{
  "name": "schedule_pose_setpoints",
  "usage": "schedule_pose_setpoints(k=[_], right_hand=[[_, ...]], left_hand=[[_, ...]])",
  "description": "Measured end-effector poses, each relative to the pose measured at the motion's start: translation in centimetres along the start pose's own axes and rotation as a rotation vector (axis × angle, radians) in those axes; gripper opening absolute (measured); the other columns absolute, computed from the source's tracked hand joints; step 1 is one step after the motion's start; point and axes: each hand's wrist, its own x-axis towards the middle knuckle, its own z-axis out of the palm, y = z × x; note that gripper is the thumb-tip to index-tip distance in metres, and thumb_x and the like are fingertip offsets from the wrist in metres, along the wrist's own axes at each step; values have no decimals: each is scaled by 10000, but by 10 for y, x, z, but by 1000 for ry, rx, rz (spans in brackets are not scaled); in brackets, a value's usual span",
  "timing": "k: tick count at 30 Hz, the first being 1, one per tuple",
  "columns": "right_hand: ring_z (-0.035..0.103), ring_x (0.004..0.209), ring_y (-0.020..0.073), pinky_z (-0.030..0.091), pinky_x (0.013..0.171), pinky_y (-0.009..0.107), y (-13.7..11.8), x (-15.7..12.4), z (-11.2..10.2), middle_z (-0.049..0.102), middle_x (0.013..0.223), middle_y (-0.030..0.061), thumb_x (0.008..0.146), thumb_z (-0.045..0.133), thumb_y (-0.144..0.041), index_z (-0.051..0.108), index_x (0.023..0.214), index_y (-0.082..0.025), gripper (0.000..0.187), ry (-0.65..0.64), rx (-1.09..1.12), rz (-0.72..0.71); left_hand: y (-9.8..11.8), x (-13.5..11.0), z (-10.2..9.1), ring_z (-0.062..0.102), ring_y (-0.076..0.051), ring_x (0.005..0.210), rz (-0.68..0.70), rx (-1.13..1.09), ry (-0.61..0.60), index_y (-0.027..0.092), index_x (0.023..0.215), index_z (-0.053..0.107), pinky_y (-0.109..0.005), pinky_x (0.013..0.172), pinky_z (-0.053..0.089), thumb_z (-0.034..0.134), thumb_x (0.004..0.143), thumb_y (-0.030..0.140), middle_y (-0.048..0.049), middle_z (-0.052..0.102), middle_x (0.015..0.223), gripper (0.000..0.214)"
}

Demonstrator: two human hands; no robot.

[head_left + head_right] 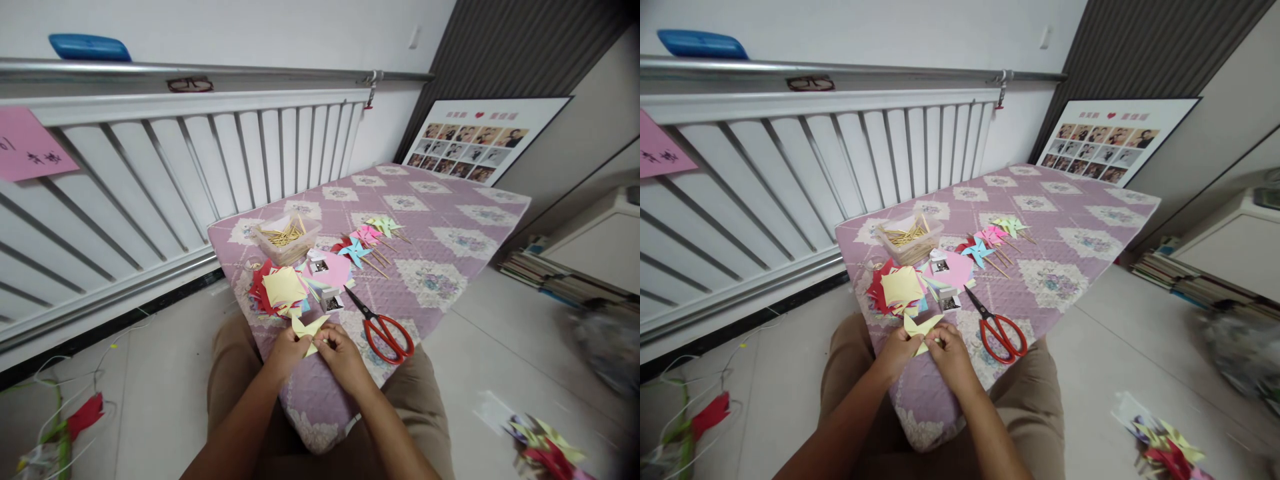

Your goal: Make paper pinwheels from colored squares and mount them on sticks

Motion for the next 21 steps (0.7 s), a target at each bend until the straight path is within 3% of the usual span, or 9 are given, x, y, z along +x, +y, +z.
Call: schedule_pose_setpoints(k=[9,15,21], right_hand=[[559,770,193,417,744,307,-6,3,-3,591,770,9,739,603,-271,636,664,-195,112,-53,69,94],[486,599,146,379,589,264,1,4,1,506,641,-51,716,619,-313,515,694,-215,144,-12,175,183],[552,637,155,433,618,270,4,6,3,572,700,-48,688,654,-312,476,838,-232,246,10,270,208]], left_hand=[[-6,3,1,584,-133,637,44,-21,4,139,833,681,-213,599,418,590,712,138,-27,712,772,151],[-9,2,2,531,-112,564,38,-30,18,139,787,661,-207,545,386,580,719,142,-10,672,694,106],[-6,0,3,499,-103,533,26,-29,18,135,773,648,-207,521,371,568,728,160,-1,639,652,95]])
